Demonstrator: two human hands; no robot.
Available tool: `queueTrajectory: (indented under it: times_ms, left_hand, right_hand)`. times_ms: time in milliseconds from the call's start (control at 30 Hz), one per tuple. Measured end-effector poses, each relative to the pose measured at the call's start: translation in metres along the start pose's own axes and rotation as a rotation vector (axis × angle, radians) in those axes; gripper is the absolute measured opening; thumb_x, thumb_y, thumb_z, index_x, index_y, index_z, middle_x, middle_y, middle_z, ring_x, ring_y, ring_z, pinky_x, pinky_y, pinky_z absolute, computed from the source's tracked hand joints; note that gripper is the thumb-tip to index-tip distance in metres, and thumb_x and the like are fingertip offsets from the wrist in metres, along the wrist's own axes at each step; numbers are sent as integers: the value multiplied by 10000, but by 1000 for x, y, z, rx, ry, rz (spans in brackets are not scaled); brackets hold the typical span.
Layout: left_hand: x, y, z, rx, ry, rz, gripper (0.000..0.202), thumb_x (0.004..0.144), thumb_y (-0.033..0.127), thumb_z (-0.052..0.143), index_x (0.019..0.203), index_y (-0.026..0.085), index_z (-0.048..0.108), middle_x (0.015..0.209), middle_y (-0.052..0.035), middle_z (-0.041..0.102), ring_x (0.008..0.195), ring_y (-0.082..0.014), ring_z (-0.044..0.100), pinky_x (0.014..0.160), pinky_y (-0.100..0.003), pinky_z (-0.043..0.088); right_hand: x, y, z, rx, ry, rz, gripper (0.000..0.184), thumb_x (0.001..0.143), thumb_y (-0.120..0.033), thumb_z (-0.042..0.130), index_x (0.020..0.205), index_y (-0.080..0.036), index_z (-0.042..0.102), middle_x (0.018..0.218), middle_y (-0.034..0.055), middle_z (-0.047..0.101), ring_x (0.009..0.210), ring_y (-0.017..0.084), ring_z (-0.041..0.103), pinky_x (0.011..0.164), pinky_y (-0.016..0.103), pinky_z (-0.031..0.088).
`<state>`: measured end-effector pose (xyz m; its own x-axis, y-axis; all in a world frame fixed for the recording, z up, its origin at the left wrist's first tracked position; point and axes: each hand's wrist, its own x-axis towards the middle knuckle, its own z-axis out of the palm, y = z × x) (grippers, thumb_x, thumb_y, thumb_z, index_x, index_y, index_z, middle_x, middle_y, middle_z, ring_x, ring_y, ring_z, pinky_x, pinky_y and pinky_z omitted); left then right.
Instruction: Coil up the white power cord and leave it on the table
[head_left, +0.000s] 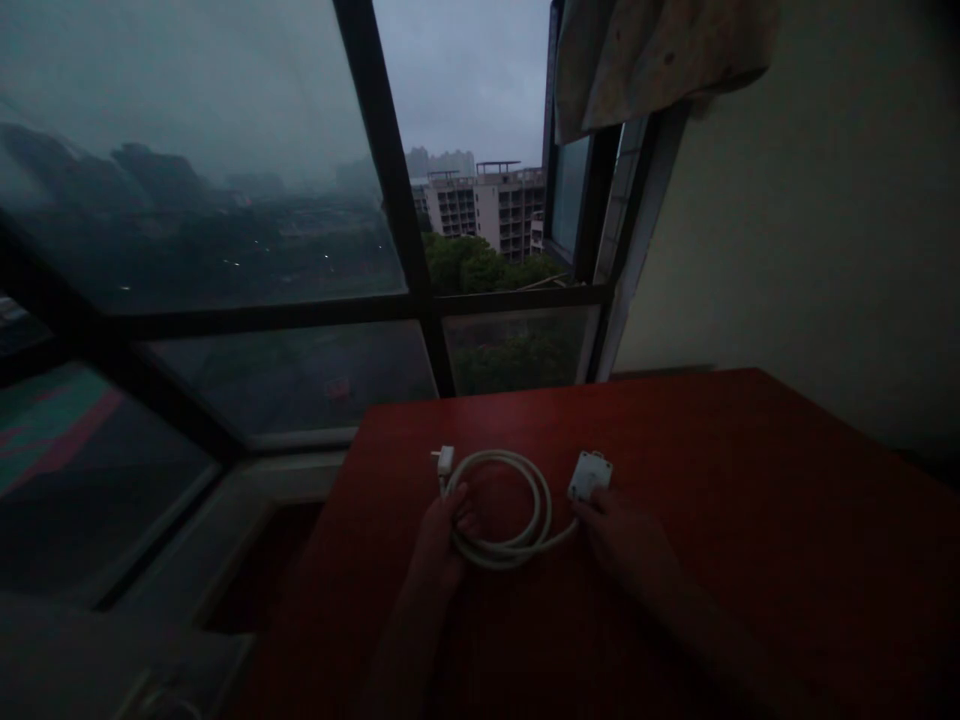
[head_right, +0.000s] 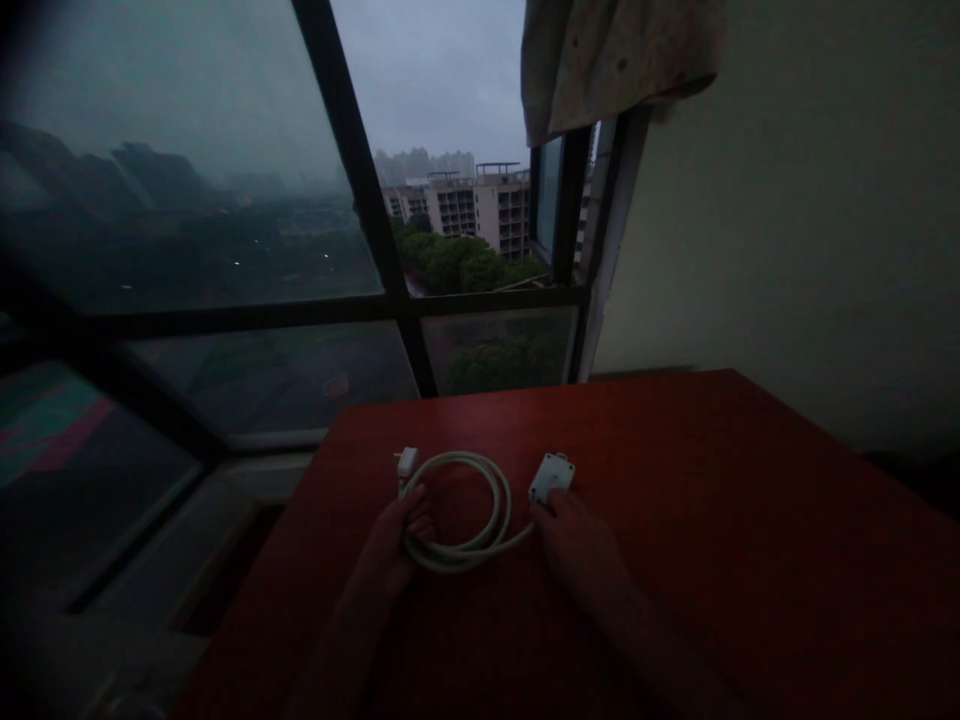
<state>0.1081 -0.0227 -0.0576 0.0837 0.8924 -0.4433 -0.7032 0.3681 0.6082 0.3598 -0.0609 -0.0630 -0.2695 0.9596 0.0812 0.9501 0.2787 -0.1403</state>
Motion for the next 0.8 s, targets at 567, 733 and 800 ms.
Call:
queueTrajectory:
  times_ms: [567,733,800]
  left_hand:
    - [7,7,-5,974,407,627,207,660,124,736,768,218,587,660,3,483,732,-207,519,597,-229,295]
    - [3,8,-7,1241,409,667,198,701,224,725,759,218,536,827,-48,486,895,-258,521,640,-246,319]
    - [0,10,-5,1344,423,648,213,714,284,722,778,216,531,878,-58,483,885,-257,529,630,-250,326]
  right_hand:
    - [66,-19,14,140,161,313,465,881,-365,474,1277,-122,486,1283,214,471,1101,305,541,875,380,445]
    - [82,-14,22,278,155,136,449,893,-273,437,1303,-95,477,1358,199,450,1254,278,432,1047,386,340]
    - [86,-15,24,309,152,99,436,912,-275,401,1298,-93,487,1385,192,440,1276,271,415,1077,394,307]
